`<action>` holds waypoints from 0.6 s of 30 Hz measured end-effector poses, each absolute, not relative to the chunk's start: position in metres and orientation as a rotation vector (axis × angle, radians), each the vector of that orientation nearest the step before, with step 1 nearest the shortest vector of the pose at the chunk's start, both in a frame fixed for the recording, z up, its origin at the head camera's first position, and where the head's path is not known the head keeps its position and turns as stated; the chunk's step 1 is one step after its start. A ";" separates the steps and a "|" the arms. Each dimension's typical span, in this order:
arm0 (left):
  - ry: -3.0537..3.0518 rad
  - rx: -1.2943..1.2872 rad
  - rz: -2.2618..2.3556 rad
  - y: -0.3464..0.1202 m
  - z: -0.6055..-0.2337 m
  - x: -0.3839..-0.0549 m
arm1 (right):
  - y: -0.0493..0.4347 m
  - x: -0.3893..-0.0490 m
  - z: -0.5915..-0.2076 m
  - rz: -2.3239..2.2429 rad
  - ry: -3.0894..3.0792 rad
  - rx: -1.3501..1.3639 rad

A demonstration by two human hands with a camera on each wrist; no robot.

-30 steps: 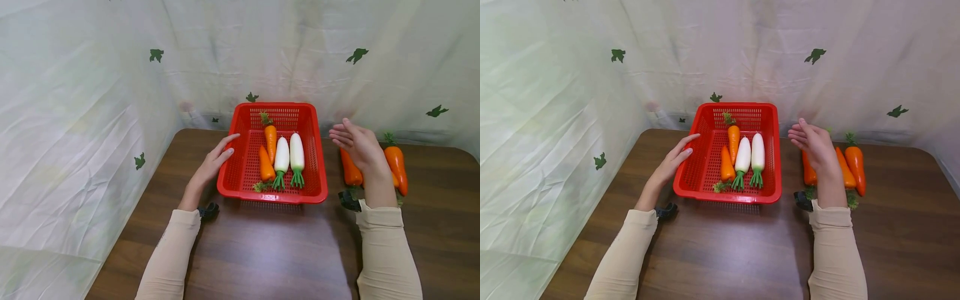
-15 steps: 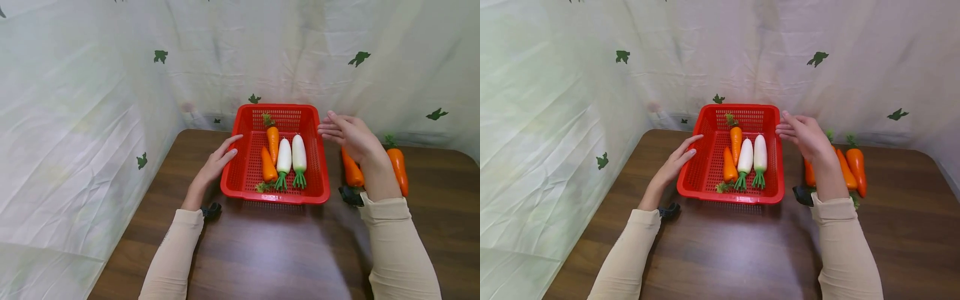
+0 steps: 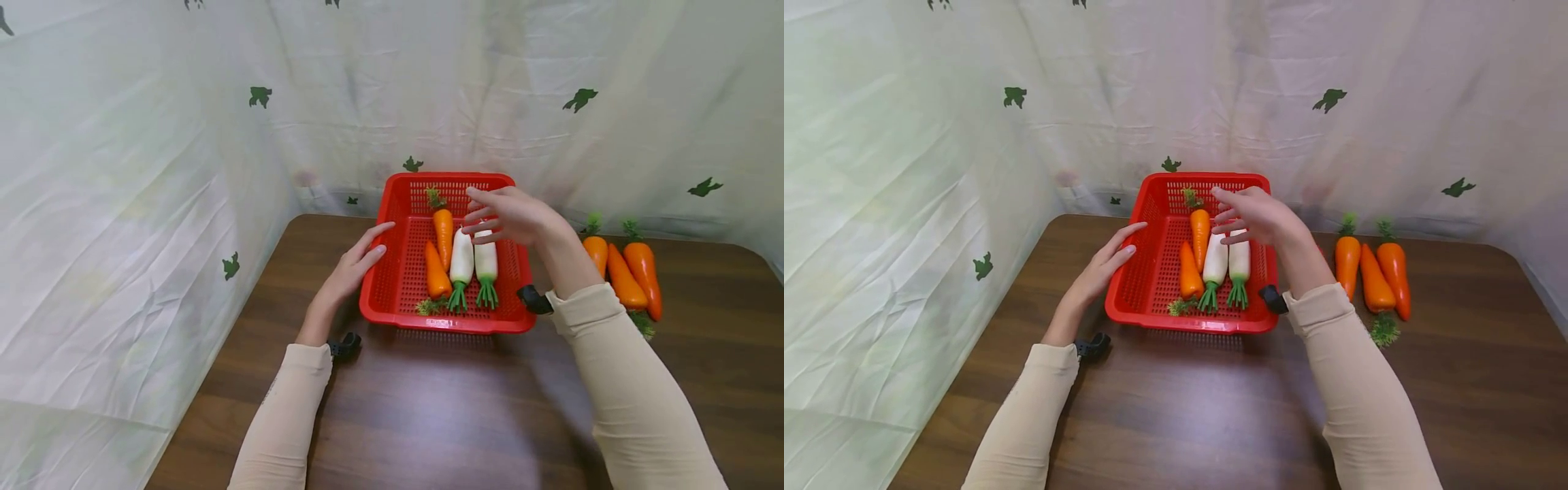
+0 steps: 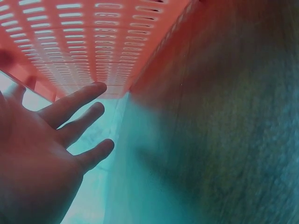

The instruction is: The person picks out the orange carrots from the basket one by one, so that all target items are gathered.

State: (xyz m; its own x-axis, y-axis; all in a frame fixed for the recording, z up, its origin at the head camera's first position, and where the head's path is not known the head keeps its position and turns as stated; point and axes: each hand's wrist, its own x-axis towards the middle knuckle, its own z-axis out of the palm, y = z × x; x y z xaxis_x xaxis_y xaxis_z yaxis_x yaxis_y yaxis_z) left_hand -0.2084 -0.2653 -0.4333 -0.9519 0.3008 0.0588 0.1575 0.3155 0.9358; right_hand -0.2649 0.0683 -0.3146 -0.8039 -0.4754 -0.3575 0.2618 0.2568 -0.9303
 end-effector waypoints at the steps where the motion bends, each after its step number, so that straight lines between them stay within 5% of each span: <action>1: 2.447 0.429 1.710 -0.265 -0.433 -0.208 | 0.064 -0.265 -0.317 -1.573 1.935 -0.192; 18: 2.462 0.436 1.690 -0.257 -0.433 -0.214 | 0.032 -0.269 -0.351 -1.242 1.879 -0.185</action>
State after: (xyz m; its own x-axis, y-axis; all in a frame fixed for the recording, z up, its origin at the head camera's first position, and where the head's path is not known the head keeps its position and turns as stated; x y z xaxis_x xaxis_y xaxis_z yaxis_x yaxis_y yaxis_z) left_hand -0.2135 -0.2574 -0.4331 -0.9508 0.3039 0.0611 0.1662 0.3335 0.9280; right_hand -0.2692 0.0319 -0.3512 -0.6253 -0.5351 -0.5680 0.3129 0.4948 -0.8107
